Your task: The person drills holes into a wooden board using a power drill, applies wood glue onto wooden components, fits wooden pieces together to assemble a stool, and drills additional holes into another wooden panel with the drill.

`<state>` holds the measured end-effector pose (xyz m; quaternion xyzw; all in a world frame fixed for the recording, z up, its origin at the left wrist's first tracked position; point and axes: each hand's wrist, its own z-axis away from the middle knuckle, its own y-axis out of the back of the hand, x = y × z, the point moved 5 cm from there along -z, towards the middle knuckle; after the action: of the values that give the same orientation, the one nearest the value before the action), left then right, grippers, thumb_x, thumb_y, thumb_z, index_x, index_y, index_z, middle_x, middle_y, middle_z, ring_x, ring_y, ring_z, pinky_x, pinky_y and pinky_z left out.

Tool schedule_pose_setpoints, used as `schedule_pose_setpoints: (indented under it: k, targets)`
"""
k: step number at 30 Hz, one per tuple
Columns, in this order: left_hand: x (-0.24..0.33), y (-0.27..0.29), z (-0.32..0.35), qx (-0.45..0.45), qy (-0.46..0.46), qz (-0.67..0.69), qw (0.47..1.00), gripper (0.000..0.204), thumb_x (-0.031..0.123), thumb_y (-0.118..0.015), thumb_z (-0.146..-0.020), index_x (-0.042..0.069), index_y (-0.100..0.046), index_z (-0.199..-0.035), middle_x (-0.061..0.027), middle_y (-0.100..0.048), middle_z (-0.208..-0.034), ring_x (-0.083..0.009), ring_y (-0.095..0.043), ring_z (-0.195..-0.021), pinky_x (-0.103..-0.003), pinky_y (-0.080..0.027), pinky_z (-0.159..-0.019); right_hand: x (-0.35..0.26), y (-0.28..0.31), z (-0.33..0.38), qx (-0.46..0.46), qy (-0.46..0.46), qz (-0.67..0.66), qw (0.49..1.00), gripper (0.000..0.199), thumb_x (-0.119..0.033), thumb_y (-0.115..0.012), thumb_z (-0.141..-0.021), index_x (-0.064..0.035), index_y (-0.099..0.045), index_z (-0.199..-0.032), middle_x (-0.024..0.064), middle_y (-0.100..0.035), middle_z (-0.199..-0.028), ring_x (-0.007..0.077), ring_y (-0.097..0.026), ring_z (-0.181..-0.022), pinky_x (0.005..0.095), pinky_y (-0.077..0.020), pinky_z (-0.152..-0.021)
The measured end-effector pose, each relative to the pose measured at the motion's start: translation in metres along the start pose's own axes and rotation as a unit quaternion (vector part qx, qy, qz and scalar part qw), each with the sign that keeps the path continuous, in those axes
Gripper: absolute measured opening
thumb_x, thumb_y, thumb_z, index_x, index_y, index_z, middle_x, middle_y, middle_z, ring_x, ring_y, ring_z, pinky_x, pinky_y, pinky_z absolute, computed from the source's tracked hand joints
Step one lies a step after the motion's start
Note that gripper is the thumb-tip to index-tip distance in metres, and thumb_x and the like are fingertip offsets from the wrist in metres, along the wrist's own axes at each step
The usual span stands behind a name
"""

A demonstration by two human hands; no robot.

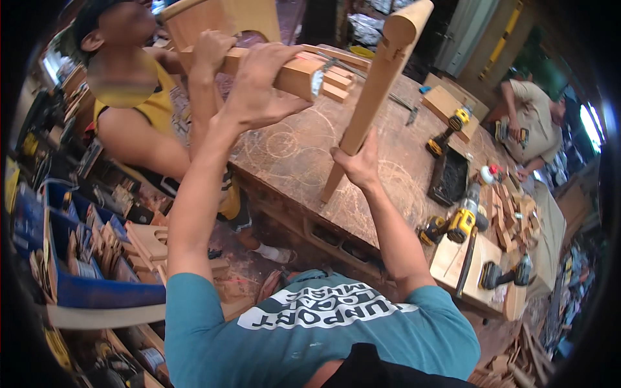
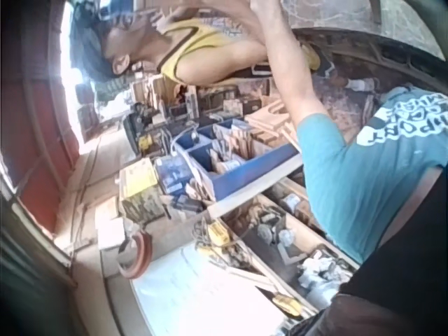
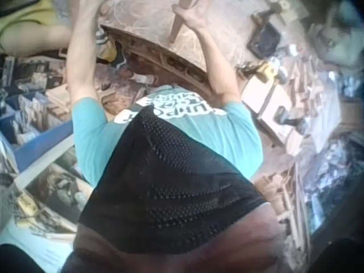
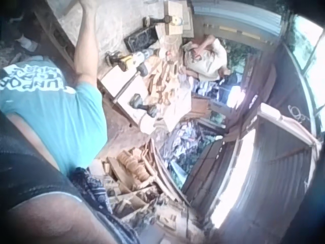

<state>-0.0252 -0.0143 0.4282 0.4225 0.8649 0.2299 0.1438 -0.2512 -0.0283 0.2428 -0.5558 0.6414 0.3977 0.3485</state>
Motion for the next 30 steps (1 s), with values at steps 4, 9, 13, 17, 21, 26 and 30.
schedule_pose_setpoints:
  k: [4, 9, 13, 17, 21, 26, 30]
  targets:
    - [0.014, 0.024, 0.016, 0.052, 0.024, 0.026, 0.998, 0.073, 0.029, -0.087, -0.076, 0.004, -0.054, -0.136, -0.0156, -0.062, -0.126, -0.0308, -0.057, -0.12, -0.042, -0.043, -0.106, -0.013, -0.006, 0.004, -0.012, 0.009, -0.01, 1.0, 0.074, -0.014, -0.08, -0.067, 0.0015, -0.042, -0.129, 0.0139, -0.051, -0.11, 0.0264, -0.053, -0.106, 0.0413, -0.0458, -0.094]
    - [0.007, -0.043, 0.086, 0.35, 0.339, 0.457, 0.744, 0.061, 0.017, -0.072, -0.094, 0.007, -0.039, -0.145, -0.0154, -0.057, -0.129, -0.026, -0.058, -0.12, -0.044, -0.048, -0.102, -0.008, 0.002, 0.002, -0.003, 0.006, 0.005, 1.0, 0.074, -0.013, -0.08, -0.067, 0.0004, -0.041, -0.129, 0.0113, -0.051, -0.11, 0.0225, -0.053, -0.103, 0.0393, -0.0469, -0.09]
    - [0.025, -0.076, 0.086, 0.333, 0.398, 0.591, 0.618, 0.071, 0.009, -0.07, -0.096, 0.01, -0.024, -0.149, -0.0156, -0.054, -0.13, -0.0269, -0.06, -0.118, -0.047, -0.054, -0.096, -0.002, 0.008, 0.004, -0.012, -0.002, -0.003, 1.0, 0.07, -0.012, -0.08, -0.066, -0.0028, -0.043, -0.124, 0.008, -0.053, -0.103, 0.0202, -0.056, -0.093, 0.0371, -0.0491, -0.082]
    - [0.024, -0.101, 0.097, 0.251, 0.376, 0.683, 0.573, 0.066, 0.011, -0.071, -0.096, 0.007, -0.031, -0.148, -0.0159, -0.055, -0.134, -0.0285, -0.061, -0.119, -0.048, -0.057, -0.099, -0.011, 0.011, 0.009, -0.006, 0.012, -0.011, 1.0, 0.042, -0.003, -0.077, -0.067, -0.0015, -0.058, -0.105, 0.0064, -0.06, -0.093, 0.018, -0.063, -0.087, 0.0344, -0.0545, -0.076]
    - [0.03, -0.111, 0.078, 0.211, 0.29, 0.771, 0.526, 0.052, 0.017, -0.071, -0.096, 0.003, -0.048, -0.14, -0.0118, -0.062, -0.13, -0.0269, -0.063, -0.12, -0.046, -0.055, -0.102, -0.009, 0.01, 0.008, -0.025, -0.002, 0.03, 0.999, 0.044, -0.003, -0.076, -0.069, 0.0, -0.058, -0.109, 0.0078, -0.062, -0.095, 0.0181, -0.064, -0.088, 0.0334, -0.0552, -0.077]
    - [0.02, -0.114, 0.072, 0.176, 0.283, 0.758, 0.56, 0.051, 0.024, -0.074, -0.094, 0.003, -0.055, -0.137, -0.0126, -0.064, -0.129, -0.0283, -0.062, -0.123, -0.047, -0.051, -0.107, -0.008, 0.008, 0.008, -0.043, -0.007, 0.033, 0.998, 0.044, -0.003, -0.075, -0.069, 0.0002, -0.058, -0.109, 0.0074, -0.062, -0.095, 0.0177, -0.064, -0.088, 0.0332, -0.0548, -0.076]
    - [0.026, -0.122, 0.072, 0.141, 0.269, 0.74, 0.6, 0.054, 0.026, -0.077, -0.091, 0.002, -0.057, -0.135, -0.015, -0.064, -0.13, -0.0322, -0.061, -0.126, -0.051, -0.048, -0.11, -0.019, -0.003, 0.003, -0.003, 0.018, 0.03, 0.999, 0.044, -0.005, -0.077, -0.064, -0.0019, -0.056, -0.102, 0.0056, -0.059, -0.088, 0.017, -0.06, -0.08, 0.0329, -0.0508, -0.069]
